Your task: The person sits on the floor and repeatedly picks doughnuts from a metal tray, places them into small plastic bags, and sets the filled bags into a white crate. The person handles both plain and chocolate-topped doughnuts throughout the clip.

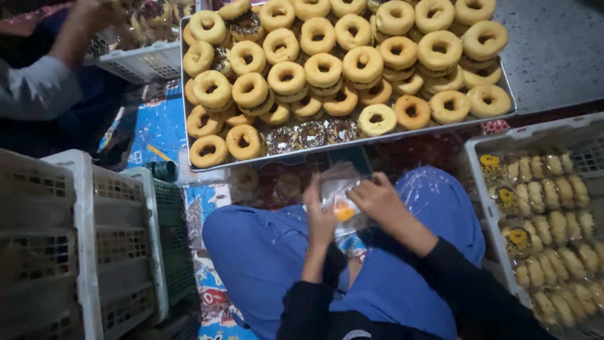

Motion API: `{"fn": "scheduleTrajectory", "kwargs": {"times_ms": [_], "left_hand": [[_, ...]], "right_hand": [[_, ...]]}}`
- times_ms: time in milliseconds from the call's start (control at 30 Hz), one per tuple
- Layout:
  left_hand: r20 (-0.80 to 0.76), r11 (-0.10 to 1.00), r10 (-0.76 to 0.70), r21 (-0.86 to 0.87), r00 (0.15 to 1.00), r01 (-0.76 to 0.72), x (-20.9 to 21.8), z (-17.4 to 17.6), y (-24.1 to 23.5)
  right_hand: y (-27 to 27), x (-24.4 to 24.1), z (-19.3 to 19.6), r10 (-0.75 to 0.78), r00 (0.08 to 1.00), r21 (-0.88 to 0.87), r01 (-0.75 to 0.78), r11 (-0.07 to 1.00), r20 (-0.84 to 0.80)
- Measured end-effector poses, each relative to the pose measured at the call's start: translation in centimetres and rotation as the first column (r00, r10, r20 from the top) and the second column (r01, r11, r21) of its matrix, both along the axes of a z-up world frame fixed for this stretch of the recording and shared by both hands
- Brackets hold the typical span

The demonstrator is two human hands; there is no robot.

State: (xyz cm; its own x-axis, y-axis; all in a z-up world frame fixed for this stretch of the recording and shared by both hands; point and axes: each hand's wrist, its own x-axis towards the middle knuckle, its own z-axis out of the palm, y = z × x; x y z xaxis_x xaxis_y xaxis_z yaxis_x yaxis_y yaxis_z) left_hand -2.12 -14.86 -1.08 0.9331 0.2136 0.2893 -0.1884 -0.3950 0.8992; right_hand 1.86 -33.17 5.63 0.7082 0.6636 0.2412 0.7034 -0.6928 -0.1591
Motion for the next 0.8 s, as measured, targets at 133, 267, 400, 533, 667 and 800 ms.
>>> {"fn": "scheduleTrajectory", "kwargs": {"times_ms": [133,267,400,533,667,800], "left_hand": [[-0.589,0.956,-0.291,-0.153,0.753,0.25,0.4,7.2,-2.6],[0.085,0.866,-0.394,0.367,0.915,0.339,-2.8,10.7,-5.4],[0.085,0.734,-0.018,-0.676,0.996,0.071,-1.9,10.2,-4.3],[-0.376,0.114,0.149,-0.912,0.915,-0.394,2.5,7.8,2.6],[-0.068,-0.204,0.266,-0.979,0.962,-0.013,2.7,6.4,8.7],[-0.322,-0.327,0.25,-0.916,0.913,-0.233,2.4,7.4,9.6]], "right_hand": [[0.6,-3.0,2.2,-0.095,0.994,-0.19,0.083,0.978,-0.056],[0.2,-3.1,4.7,-0.314,0.937,0.016,0.32,0.947,-0.155],[2.1,-2.7,9.2,-0.261,0.944,0.315,0.315,0.895,-0.203],[5.2,0.3,13.1,0.099,0.856,0.544,0.228,0.808,-0.507],[1.4,11.1,11.7,-0.599,0.8,0.093,0.6,0.795,-0.04],[-0.7,18.2,8.2,-0.602,0.784,-0.301,0.543,0.784,-0.153]]}}
